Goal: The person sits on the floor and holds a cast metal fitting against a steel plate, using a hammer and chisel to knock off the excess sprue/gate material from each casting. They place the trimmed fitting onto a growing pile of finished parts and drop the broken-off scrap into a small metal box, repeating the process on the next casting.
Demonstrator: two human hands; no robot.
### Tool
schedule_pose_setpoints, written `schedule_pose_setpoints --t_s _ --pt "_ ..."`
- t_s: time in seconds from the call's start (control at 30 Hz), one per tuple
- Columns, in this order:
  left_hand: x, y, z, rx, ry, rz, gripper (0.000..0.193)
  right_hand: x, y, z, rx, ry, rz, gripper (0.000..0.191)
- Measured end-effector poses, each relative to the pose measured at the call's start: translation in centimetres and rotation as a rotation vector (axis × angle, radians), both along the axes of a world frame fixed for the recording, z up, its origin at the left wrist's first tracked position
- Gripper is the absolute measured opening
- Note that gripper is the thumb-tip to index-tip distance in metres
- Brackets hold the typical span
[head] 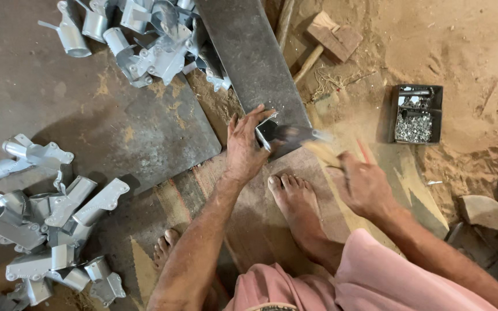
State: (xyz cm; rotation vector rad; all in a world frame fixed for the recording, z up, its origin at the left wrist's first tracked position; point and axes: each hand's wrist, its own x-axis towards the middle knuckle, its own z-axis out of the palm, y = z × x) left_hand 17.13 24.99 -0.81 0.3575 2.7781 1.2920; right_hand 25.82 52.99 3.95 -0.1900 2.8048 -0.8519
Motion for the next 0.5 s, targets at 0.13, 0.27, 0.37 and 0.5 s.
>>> schedule_pose_setpoints --t_s 0.13,0.27,0.37,0.5 --pt "0.0 -0.1 0.1 -0.007 0.002 0.009 0.071 -0.5 -0.7 0.6 -0.026 0.089 -0.031 0.033" --pt "0.2 0.1 -0.2 0.030 0.015 0.005 0.079 -0.3 -0.1 -0.4 -0.049 0.136 0.113 0.035" --pt "0.7 -1.3 -0.6 0.097 0.026 0.019 0.082 1.2 0.8 -2.7 -0.144 -0.143 -0.107 0.036" --pt "2.5 -10.0 1.1 -0.163 -0.334 0.101 0.071 2.5 3.4 -4.2 -0.112 -0.349 -0.250 0.043"
